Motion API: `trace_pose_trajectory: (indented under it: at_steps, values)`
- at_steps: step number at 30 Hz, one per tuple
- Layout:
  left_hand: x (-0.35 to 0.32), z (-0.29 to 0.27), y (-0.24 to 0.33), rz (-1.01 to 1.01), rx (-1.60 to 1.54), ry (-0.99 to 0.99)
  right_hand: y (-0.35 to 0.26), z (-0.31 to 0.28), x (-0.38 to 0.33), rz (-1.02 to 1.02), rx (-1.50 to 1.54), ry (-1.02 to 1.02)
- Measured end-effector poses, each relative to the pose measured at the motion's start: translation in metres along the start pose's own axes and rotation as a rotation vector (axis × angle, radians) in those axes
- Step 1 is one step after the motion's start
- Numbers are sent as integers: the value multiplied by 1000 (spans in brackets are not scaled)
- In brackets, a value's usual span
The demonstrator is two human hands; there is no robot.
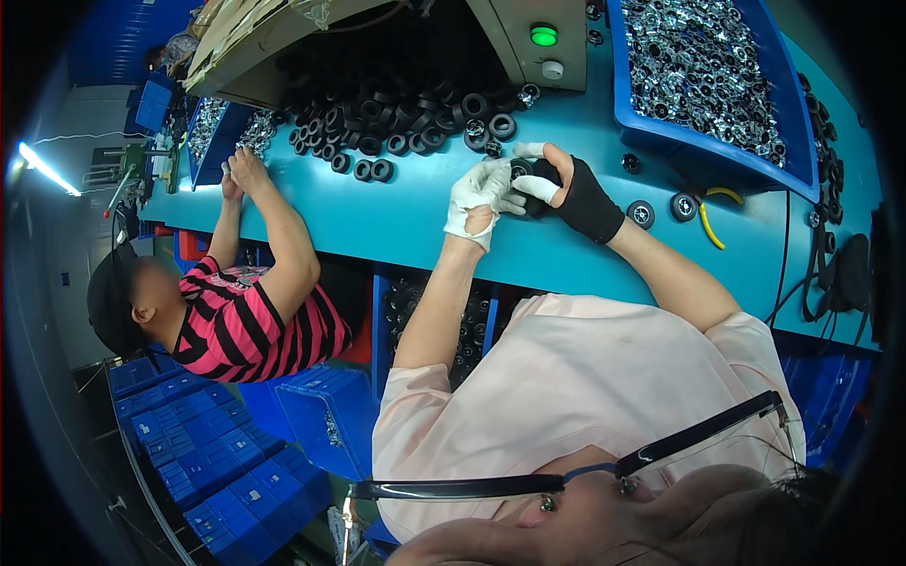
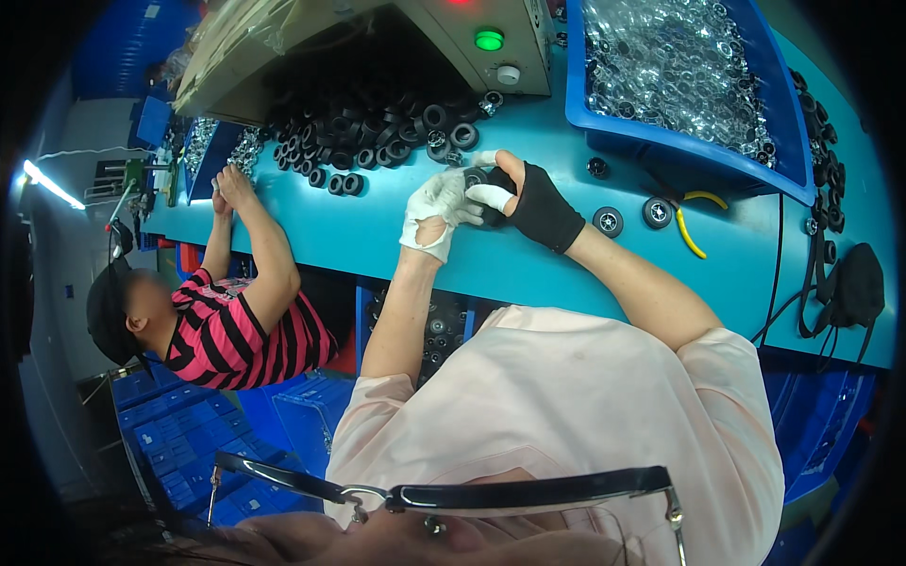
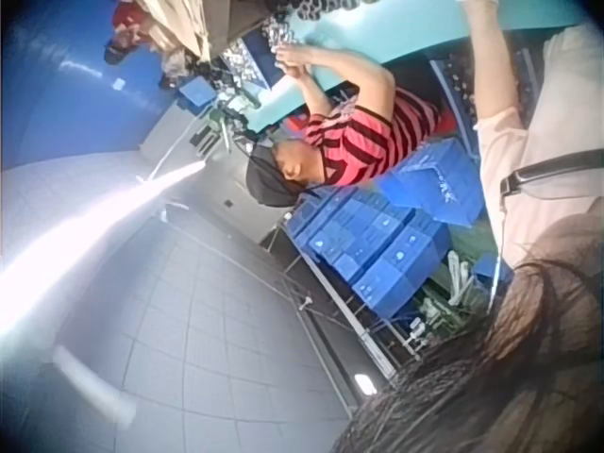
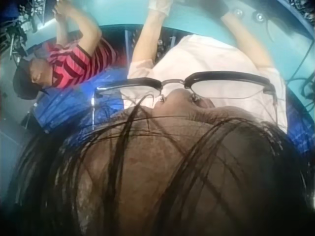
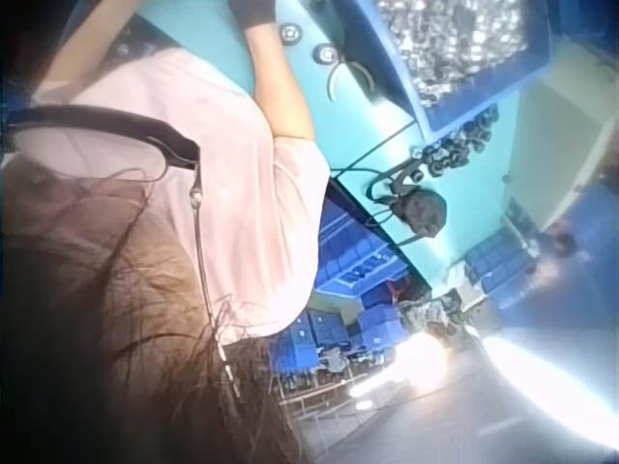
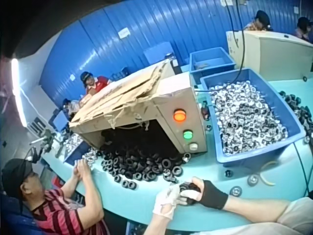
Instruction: The person assembles wheels by picking up rubber tires and wheel hubs by hand, fitting each tire onto a hub, and placing the assembled wheels into a container.
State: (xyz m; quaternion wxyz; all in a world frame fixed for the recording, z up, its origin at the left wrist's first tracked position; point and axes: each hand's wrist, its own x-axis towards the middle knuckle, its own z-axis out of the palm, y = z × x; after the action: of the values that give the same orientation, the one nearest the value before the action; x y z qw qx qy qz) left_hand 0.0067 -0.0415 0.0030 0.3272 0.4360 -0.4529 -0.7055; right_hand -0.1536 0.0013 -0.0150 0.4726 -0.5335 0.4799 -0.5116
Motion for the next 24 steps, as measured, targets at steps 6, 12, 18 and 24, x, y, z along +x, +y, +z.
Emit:
trace_pose_trajectory:
  at_steps: [6, 12, 18, 24]
  values:
    - [-2, -3, -4, -108, -316, -98, -10, -7, 4, 82, 169, -120]
    - [0, 4, 4, 37, -298, 36, 2, -3, 3, 9, 188, -25]
    - [-4, -1, -10, 644, 419, -8, -2, -7, 4, -7, 264, -59]
    - [-11, 13, 1, 605, 240, 73, -13, -10, 5, 92, 298, -81]
